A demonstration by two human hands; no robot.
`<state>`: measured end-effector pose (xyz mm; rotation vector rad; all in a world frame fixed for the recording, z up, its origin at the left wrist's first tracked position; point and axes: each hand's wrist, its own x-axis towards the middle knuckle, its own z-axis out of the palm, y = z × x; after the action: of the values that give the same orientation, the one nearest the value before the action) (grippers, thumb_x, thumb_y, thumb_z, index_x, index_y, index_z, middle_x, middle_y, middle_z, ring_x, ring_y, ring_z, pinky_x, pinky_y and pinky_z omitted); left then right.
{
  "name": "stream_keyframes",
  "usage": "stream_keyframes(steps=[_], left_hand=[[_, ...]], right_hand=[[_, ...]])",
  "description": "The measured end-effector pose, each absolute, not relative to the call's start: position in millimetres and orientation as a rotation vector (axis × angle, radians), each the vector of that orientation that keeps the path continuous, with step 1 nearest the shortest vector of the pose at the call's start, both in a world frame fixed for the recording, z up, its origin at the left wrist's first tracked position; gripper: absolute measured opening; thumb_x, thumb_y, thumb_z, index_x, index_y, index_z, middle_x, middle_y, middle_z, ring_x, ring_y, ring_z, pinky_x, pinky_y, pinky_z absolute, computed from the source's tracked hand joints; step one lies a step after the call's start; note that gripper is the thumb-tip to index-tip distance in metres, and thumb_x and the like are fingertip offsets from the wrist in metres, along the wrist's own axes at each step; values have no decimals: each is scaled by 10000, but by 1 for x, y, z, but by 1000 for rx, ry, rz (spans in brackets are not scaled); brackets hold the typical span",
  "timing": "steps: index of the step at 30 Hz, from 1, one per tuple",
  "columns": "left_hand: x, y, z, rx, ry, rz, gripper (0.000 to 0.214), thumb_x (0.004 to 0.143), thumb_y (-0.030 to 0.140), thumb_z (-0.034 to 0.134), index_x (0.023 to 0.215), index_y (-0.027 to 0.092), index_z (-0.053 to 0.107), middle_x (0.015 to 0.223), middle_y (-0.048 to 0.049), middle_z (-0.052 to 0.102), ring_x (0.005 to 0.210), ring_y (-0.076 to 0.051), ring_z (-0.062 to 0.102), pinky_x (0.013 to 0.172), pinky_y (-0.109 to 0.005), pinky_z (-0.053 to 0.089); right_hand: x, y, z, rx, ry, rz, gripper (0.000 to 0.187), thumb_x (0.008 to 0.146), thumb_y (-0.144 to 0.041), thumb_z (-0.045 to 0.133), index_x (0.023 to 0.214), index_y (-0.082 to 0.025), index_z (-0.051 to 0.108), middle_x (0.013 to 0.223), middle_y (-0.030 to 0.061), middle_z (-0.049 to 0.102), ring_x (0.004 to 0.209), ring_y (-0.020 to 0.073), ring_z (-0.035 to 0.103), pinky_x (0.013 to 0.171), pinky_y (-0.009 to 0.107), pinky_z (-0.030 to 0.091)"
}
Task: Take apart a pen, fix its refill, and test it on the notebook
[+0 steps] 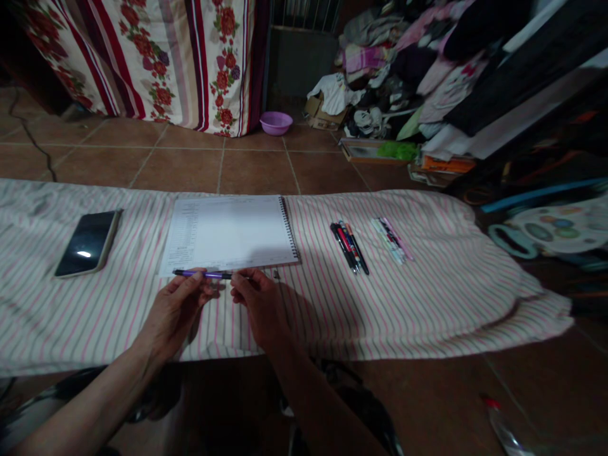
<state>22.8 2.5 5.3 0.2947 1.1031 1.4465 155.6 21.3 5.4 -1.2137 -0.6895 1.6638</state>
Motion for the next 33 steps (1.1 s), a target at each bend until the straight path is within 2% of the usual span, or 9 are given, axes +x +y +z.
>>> stream_keyframes(steps=[5,11,16,19,25,30,33], left_hand=[[24,3,6,243,1104,1454,235,556,199,837,657,100,649,568,-37,660,540,-106,602,524,-177,465],[25,4,14,162,1141,1426,41,709,75,700,695,86,664,581,-67,676,540,-116,634,530,-167,495],[25,4,15,133,1151,1415,46,741,44,659,720,82,673,614,-79,687,574,-127,657,568,-177,524],[25,3,13,180,1136,1406,42,701,77,712,727,83,679,638,-75,691,591,-131,660,584,-188,527],[15,0,14,470,1162,1291,242,585,230,831,735,114,680,627,-58,684,583,-137,625,568,-230,489],[6,-2,6,783,1315,1145,245,628,303,805,783,147,697,624,-42,666,536,-113,552,527,-220,435],[2,-3,0,1007,1419,1135,172,643,299,788,758,193,716,616,-19,639,529,-122,514,507,-223,406]], right_hand=[[155,22,7,-1212,-658,1663,231,597,-348,762,706,-180,647,612,-35,579,581,78,518,584,214,439],[154,23,5,-1187,-583,1674,216,585,-341,774,694,-202,649,628,-27,578,589,91,515,586,231,434],[153,23,6,-1156,-544,1696,201,570,-320,783,693,-230,652,637,-26,562,594,106,502,585,253,433],[153,24,6,-1137,-523,1704,212,559,-325,792,683,-232,648,655,-19,564,598,108,497,575,253,429],[154,24,4,-1181,-535,1645,246,556,-375,788,615,-229,599,634,-16,544,584,114,485,548,254,422],[155,24,3,-1206,-502,1678,255,554,-351,798,612,-208,595,625,-25,526,573,98,480,539,235,414],[155,22,3,-1230,-513,1683,238,571,-355,794,619,-202,618,614,-29,536,563,90,481,541,227,411]])
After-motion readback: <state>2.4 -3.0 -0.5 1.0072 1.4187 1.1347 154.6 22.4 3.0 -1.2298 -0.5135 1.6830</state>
